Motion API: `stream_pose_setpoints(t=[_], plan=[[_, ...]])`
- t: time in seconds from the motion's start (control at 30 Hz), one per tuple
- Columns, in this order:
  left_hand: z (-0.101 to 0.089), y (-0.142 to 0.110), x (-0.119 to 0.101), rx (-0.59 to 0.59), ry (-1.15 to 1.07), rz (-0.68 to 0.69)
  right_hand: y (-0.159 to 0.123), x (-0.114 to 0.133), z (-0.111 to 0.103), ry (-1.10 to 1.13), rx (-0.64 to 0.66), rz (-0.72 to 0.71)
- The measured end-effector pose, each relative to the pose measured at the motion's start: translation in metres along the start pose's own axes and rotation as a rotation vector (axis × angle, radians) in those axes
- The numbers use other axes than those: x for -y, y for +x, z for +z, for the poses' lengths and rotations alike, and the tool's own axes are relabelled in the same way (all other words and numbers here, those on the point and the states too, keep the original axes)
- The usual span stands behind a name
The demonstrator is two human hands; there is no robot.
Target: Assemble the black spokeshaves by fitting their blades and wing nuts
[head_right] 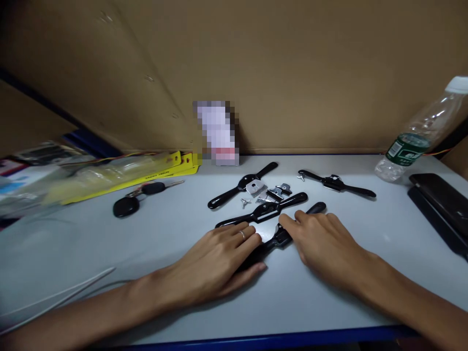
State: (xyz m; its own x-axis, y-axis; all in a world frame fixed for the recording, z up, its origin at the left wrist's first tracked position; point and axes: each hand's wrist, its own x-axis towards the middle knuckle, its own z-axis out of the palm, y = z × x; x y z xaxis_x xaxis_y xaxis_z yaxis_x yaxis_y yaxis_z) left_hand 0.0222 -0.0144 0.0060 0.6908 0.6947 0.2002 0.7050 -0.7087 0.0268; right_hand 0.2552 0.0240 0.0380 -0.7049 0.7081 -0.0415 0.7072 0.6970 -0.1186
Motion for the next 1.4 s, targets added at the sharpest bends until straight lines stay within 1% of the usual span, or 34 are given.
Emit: stream_pose_setpoints(t=[0.1, 0.13, 0.27, 0.3, 0.4, 0.43, 0.57, 0.7, 0.83, 0.97, 1.0, 1.1, 1.23, 1.37, 1.4], plan=[[0.001, -0.001, 0.001, 0.029, 0.008, -0.027, -0.002, -0.007, -0.008, 0.081, 0.065, -0.109], [0.001, -0.001, 0.001, 0.026, 0.008, -0.023, -0.002, -0.009, -0.010, 0.097, 0.069, -0.120], [0.003, -0.003, 0.003, -0.024, -0.003, 0.015, -0.002, -0.009, -0.015, 0.032, 0.006, -0.034], [0.003, -0.003, 0.004, -0.036, -0.010, 0.021, -0.001, -0.008, -0.015, 0.037, 0.006, -0.041], [0.004, -0.002, 0.005, -0.050, -0.020, 0.031, -0.001, -0.005, -0.015, 0.111, 0.043, -0.136], [0.004, -0.002, 0.005, -0.051, -0.023, 0.034, -0.001, -0.005, -0.015, 0.111, 0.045, -0.141], [0.003, -0.002, 0.006, -0.053, -0.039, 0.040, -0.002, -0.003, -0.017, 0.028, 0.002, -0.045], [0.004, -0.003, 0.007, -0.061, -0.050, 0.037, -0.002, -0.003, -0.017, 0.049, 0.038, -0.126], [0.005, -0.004, 0.007, -0.062, -0.040, 0.048, -0.001, -0.002, -0.016, -0.025, 0.007, -0.037], [0.004, -0.003, 0.006, -0.068, -0.035, 0.050, 0.000, -0.002, -0.017, 0.024, 0.065, -0.106], [0.004, -0.003, 0.006, -0.070, -0.038, 0.050, 0.000, -0.001, -0.017, 0.010, 0.069, -0.098], [0.003, -0.003, 0.006, -0.073, -0.051, 0.046, -0.002, -0.001, -0.018, -0.048, 0.029, -0.027], [0.003, -0.004, 0.007, -0.073, -0.061, 0.034, -0.002, -0.001, -0.019, 0.004, 0.050, -0.108], [0.004, -0.004, 0.007, -0.071, -0.038, 0.047, -0.002, 0.000, -0.019, -0.069, 0.010, -0.034], [0.004, -0.004, 0.007, -0.072, -0.031, 0.047, -0.002, 0.000, -0.019, -0.066, 0.014, -0.040]])
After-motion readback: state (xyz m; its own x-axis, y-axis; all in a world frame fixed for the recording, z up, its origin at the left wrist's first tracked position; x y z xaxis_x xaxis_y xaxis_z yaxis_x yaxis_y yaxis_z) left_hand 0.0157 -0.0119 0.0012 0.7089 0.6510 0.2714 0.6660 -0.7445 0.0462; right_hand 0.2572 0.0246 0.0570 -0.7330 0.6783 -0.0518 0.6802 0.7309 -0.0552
